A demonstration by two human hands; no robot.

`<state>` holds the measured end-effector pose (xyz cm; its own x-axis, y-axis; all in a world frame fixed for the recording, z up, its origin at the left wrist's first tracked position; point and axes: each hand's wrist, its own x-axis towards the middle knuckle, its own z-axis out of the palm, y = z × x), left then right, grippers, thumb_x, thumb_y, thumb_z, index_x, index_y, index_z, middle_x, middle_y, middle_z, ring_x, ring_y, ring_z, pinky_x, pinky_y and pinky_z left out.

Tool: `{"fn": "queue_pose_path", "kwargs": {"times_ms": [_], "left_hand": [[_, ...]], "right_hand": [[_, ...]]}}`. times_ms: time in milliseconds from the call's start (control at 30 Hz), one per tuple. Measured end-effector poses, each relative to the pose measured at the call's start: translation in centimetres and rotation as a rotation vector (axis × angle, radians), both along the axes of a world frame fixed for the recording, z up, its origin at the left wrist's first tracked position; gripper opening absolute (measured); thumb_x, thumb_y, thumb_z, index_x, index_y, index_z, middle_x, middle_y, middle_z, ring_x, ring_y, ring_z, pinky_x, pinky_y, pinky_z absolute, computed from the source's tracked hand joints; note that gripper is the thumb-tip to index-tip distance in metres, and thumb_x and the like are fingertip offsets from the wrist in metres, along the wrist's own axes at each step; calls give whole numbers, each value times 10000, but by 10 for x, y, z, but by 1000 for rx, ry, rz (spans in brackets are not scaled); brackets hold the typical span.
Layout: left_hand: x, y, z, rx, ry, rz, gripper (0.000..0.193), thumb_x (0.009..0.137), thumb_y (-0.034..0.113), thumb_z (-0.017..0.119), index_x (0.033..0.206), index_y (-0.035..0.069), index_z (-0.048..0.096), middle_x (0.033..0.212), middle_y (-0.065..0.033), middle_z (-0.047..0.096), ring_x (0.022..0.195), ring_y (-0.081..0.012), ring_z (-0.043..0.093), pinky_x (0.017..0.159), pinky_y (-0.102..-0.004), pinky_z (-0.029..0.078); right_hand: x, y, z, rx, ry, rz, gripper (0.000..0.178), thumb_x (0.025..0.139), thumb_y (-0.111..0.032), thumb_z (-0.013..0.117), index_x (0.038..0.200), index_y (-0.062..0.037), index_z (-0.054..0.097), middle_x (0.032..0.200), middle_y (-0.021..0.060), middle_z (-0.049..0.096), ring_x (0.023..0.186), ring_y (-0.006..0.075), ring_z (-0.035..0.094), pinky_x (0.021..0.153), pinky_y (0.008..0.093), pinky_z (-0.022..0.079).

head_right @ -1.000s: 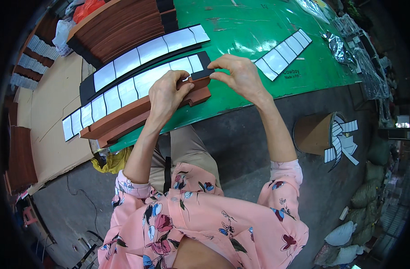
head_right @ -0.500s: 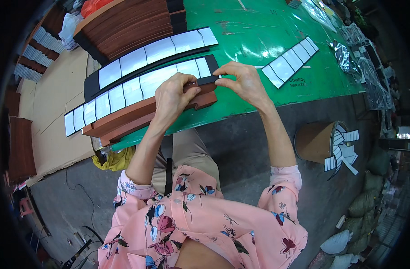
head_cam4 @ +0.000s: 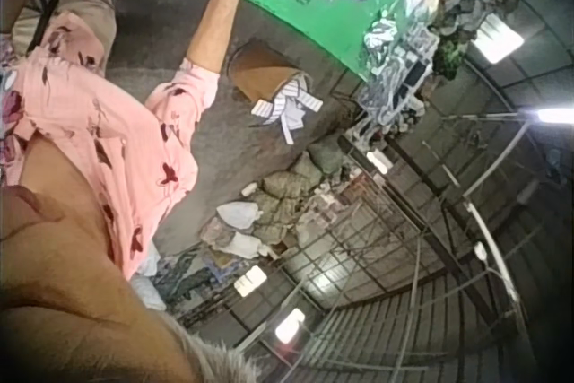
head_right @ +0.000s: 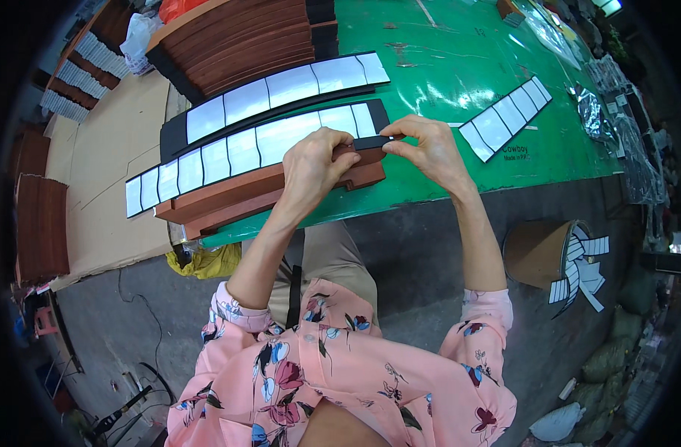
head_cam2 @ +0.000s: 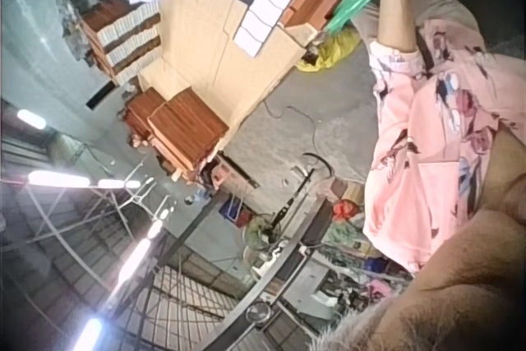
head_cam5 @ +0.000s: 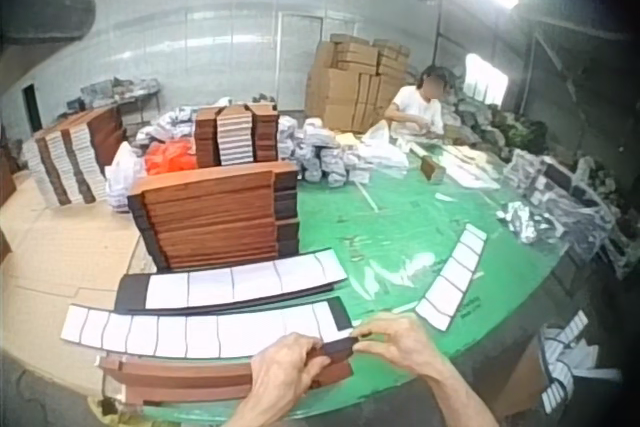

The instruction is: Applying adhesive strips or components to wooden furniture parts at a manufacturing workstation.

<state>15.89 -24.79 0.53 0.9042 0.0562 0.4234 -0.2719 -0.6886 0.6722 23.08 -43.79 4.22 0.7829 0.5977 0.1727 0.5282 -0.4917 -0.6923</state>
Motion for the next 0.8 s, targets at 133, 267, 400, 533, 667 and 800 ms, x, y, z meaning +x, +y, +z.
{"fn": "queue_pose_path", "kwargs": {"times_ms": [133,267,400,533,667,800], "left_hand": [[0,2,0,3,29,-5,226,692,183,727,875,68,660,807,-68,639,714,-224,616,631,-330,467],[1,1,0,5,21,-1,225,693,187,728,873,70,661,803,-65,639,707,-222,615,628,-329,468],[1,1,-1,-2,17,2,226,694,191,729,873,71,661,799,-64,640,693,-218,614,623,-331,467],[1,1,-3,-1,1,0,231,692,191,730,874,66,661,796,-69,639,685,-219,613,620,-332,466],[0,1,-1,9,19,2,234,691,189,731,875,63,660,795,-70,640,686,-218,614,619,-333,466],[1,1,0,8,30,2,231,692,186,729,874,63,659,796,-74,639,694,-222,615,625,-334,468]], "right_hand": [[1,-1,-1,9,6,-15,216,723,-75,712,923,-4,673,889,98,654,846,191,626,756,300,484],[1,0,-3,18,-13,-5,210,719,-87,711,911,-8,672,872,96,655,821,196,629,731,303,489],[1,1,-3,31,-52,9,209,714,-100,711,899,-13,672,855,96,657,798,205,633,712,310,492],[1,1,-3,25,-43,9,214,712,-101,712,902,-13,671,857,99,657,798,208,634,710,310,493],[1,2,-3,25,-48,15,217,711,-102,713,905,-14,670,858,100,657,796,210,636,705,310,495],[1,2,-4,26,-52,17,218,706,-98,713,903,-15,669,852,103,654,789,214,635,702,309,495]]}}
